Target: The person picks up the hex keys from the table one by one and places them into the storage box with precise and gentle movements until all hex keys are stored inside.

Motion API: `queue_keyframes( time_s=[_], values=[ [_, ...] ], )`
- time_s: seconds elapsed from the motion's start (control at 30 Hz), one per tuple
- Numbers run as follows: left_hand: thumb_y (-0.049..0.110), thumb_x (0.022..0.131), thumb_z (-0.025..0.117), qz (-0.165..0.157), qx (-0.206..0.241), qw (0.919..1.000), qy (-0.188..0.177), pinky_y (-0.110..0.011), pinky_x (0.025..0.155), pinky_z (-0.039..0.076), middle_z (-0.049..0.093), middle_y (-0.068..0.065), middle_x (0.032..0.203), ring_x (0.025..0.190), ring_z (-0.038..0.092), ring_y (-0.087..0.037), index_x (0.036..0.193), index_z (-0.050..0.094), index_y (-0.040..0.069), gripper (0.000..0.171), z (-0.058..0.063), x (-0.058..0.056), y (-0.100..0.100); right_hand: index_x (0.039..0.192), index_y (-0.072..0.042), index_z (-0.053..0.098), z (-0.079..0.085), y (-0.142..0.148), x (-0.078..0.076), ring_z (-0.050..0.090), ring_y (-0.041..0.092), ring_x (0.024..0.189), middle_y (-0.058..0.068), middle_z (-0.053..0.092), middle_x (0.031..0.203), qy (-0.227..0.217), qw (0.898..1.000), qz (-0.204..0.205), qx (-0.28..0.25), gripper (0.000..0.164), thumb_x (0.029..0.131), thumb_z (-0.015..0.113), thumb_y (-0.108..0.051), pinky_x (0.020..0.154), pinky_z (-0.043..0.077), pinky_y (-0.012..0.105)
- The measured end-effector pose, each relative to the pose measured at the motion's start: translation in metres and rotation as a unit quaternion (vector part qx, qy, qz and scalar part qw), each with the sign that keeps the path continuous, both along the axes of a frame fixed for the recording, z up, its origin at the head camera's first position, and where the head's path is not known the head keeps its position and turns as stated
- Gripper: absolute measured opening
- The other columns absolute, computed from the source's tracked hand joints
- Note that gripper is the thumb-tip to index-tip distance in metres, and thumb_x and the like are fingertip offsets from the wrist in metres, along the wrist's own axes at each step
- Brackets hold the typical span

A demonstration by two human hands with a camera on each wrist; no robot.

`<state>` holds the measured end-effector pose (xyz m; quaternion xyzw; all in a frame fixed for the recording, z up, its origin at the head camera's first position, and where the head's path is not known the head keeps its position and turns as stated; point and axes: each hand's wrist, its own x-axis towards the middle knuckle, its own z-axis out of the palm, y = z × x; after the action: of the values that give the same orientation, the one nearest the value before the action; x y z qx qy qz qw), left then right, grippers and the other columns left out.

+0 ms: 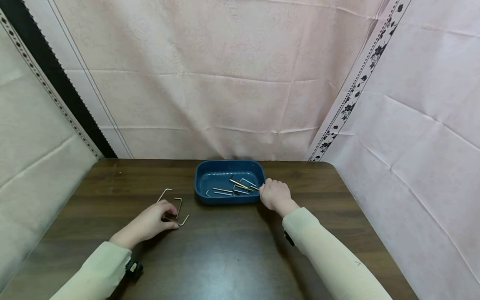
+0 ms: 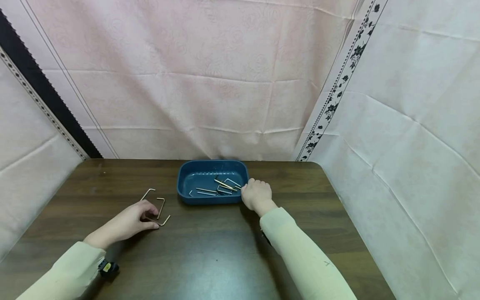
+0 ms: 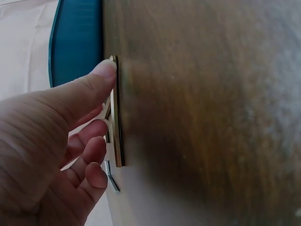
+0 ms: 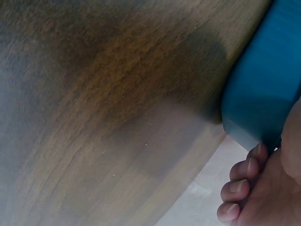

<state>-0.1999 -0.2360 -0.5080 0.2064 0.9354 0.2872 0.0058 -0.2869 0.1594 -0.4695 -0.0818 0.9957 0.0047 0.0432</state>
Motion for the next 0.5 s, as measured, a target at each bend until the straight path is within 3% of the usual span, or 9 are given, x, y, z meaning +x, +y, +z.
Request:
queue_keyframes(
  time_s=[0.5],
  values=[
    [0.015,0.082,0.077,0.0,-0.013,0.9998,0.013,-0.033,0.071,0.046,0.055,0.005,0.085,0.078,0.054,-0.012,0.086,0.064,0.015,0.014,-0.0013,0.0003,0.001,0.106,0.002,0.053,0.0002,0.0003,0.0003,0.056,0.033,0.093,0.018,0.058,0.099,0.001,1.0,0.001,0.0,0.043,0.103,0.029,-0.033,0.089,0.044,0.046]
  ],
)
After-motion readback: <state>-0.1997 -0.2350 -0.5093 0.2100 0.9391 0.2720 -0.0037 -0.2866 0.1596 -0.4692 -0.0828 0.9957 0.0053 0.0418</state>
